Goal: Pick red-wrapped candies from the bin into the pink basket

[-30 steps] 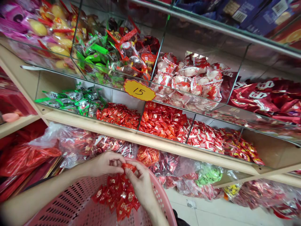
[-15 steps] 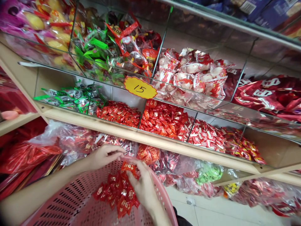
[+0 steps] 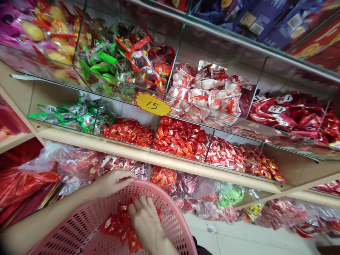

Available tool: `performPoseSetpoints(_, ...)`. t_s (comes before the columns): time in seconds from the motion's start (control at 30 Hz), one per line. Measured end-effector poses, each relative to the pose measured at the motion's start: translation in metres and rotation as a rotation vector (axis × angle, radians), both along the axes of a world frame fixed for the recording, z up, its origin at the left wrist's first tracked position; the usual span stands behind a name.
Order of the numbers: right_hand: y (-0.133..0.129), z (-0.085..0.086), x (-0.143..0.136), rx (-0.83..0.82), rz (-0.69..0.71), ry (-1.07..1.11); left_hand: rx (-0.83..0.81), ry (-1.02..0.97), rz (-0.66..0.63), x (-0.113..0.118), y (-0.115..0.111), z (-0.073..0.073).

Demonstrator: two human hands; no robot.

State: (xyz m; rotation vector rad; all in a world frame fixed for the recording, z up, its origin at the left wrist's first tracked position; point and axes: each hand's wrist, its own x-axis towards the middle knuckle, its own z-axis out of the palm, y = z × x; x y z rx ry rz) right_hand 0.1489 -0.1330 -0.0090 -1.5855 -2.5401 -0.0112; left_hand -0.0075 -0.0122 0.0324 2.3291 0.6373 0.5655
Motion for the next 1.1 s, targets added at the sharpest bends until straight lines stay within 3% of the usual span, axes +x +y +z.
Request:
performPoseSetpoints(0.17,0.0,-0.02,-0.01,0.09,0.002,-0.167,0.011,-0.003,0.007,-0.002,0.001,0.0)
performPoseSetpoints(0.27,-0.003,-0.018,-0.015,0.128,-0.003,-0.178,0.008,0.0,0.006,-0.002,0.0,0.0)
performPoseSetpoints(0.33,-0.002,-0.002,-0.012,0.155,-0.003,-0.116,-0.002,-0.006,0.001,-0.002,0.0,0.0)
performPoseSetpoints(0.43,0.01,0.041,0.009,0.222,-0.065,0.03,-0.009,-0.004,-0.005,-0.002,0.0,0.001)
performPoseSetpoints(0.53,0.034,0.089,0.053,0.377,-0.222,0.161,-0.006,0.023,-0.006,-0.003,-0.001,0.003)
performPoseSetpoints(0.63,0.062,0.12,0.103,0.55,-0.39,0.164,-0.013,0.03,-0.004,-0.003,-0.001,0.003)
performPoseSetpoints(0.8,0.09,0.126,0.148,0.562,-0.593,0.043,-0.005,0.038,0.006,-0.001,-0.001,0.003)
performPoseSetpoints(0.97,0.098,0.122,0.153,0.506,-0.647,0.101,-0.002,0.049,0.003,0.0,0.0,0.003)
performPoseSetpoints(1.1,0.095,0.13,0.159,0.614,-0.642,0.205,-0.002,0.045,0.001,-0.001,0.0,0.003)
